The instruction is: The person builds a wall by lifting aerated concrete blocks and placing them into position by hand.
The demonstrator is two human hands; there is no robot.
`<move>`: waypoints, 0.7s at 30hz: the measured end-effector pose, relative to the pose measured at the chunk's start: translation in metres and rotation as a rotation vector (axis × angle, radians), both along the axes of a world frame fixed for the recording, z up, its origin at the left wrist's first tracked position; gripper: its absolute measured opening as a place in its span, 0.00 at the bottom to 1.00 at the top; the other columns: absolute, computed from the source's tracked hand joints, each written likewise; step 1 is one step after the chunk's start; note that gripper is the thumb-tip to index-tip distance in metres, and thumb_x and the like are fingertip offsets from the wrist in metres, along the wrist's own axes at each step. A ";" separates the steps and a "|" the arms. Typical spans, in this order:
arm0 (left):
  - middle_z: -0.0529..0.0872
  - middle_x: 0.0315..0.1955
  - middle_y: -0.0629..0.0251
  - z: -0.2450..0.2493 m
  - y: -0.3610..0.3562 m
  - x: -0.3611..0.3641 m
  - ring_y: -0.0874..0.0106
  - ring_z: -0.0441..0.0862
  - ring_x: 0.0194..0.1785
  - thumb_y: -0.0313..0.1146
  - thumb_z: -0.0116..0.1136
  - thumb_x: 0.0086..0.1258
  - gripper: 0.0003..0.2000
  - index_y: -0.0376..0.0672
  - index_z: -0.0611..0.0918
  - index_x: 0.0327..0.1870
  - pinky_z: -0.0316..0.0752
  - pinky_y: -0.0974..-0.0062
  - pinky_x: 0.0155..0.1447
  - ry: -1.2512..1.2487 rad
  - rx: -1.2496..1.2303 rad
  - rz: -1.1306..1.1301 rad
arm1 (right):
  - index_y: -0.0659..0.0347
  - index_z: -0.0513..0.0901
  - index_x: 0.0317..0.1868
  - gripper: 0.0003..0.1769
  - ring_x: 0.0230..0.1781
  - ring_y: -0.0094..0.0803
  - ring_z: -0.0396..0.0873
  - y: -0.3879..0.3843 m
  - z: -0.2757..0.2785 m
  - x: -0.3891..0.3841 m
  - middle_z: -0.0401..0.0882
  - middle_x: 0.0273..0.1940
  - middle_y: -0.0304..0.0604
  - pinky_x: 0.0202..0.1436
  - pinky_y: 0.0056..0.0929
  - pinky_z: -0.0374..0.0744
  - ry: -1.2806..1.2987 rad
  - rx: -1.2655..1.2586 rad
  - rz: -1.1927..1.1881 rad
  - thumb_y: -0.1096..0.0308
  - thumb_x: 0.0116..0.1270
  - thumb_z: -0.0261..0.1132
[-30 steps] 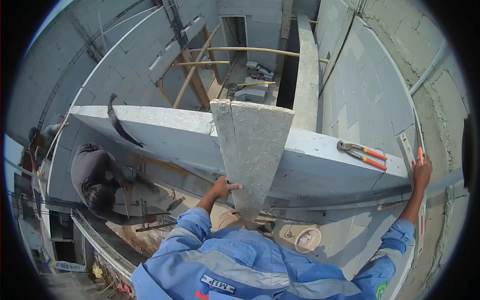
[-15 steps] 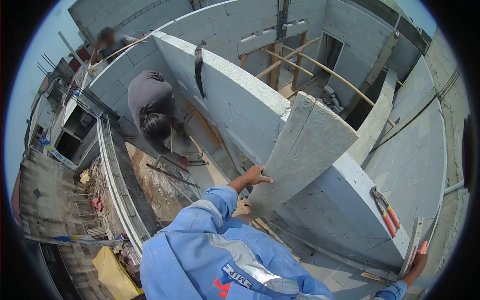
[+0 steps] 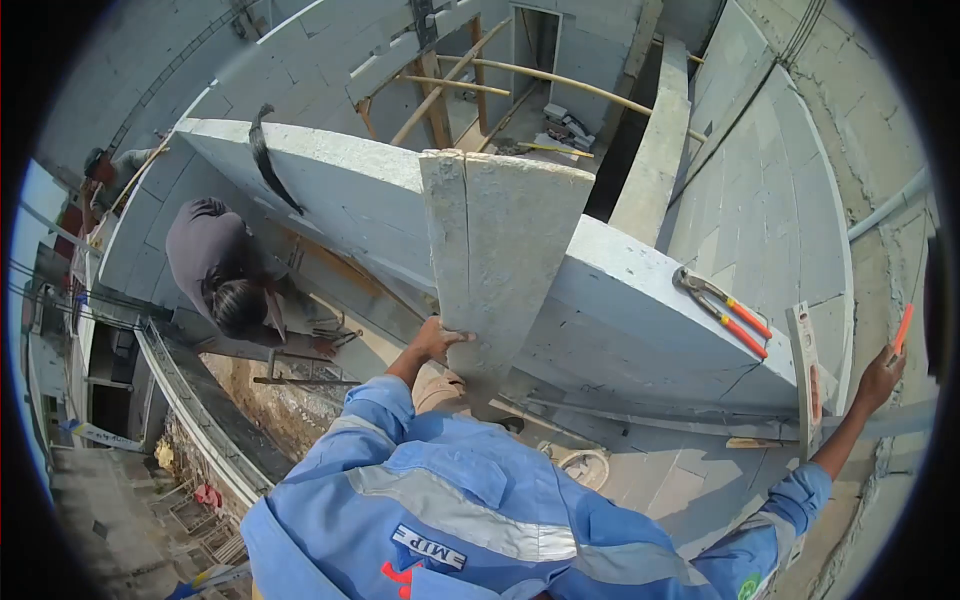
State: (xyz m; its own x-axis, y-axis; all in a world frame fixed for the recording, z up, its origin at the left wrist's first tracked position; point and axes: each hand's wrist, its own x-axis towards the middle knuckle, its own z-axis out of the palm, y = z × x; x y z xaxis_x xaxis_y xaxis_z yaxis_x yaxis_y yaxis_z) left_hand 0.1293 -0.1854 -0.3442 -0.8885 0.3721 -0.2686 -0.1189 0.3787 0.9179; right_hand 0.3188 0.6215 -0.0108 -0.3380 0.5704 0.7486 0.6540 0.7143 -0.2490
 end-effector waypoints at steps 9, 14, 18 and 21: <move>0.86 0.45 0.61 -0.007 -0.003 -0.008 0.68 0.79 0.48 0.36 0.73 0.60 0.19 0.32 0.84 0.48 0.71 0.72 0.58 0.001 -0.098 0.009 | 0.56 0.79 0.61 0.25 0.52 0.50 0.82 -0.075 -0.033 -0.004 0.80 0.54 0.53 0.55 0.44 0.81 0.305 0.244 0.129 0.50 0.72 0.60; 0.86 0.44 0.62 -0.003 -0.001 -0.008 0.67 0.79 0.48 0.35 0.73 0.61 0.18 0.32 0.84 0.47 0.70 0.72 0.58 -0.045 -0.077 0.007 | 0.60 0.79 0.61 0.26 0.55 0.47 0.81 -0.086 -0.028 0.003 0.81 0.54 0.53 0.61 0.40 0.78 0.368 0.224 0.184 0.49 0.74 0.58; 0.86 0.45 0.61 -0.004 -0.001 -0.008 0.66 0.79 0.49 0.35 0.73 0.60 0.18 0.32 0.84 0.47 0.71 0.72 0.58 -0.050 -0.071 -0.008 | 0.64 0.79 0.60 0.28 0.50 0.40 0.82 -0.113 -0.018 0.013 0.81 0.51 0.49 0.56 0.37 0.79 0.456 0.311 0.257 0.49 0.72 0.62; 0.87 0.45 0.60 -0.006 -0.006 -0.011 0.64 0.81 0.49 0.32 0.72 0.60 0.18 0.32 0.84 0.48 0.72 0.71 0.60 0.001 -0.035 -0.081 | 0.66 0.77 0.60 0.28 0.45 0.30 0.79 -0.159 -0.017 0.031 0.80 0.46 0.44 0.53 0.30 0.78 0.618 0.298 0.285 0.51 0.71 0.67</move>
State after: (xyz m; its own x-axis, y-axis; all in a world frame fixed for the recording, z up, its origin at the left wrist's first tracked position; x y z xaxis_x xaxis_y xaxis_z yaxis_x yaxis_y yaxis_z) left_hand 0.1187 -0.1913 -0.3503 -0.8562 0.4330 -0.2817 -0.0858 0.4184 0.9042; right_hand 0.3503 0.4623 -0.0282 0.0905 0.2668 0.9595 0.2367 0.9301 -0.2809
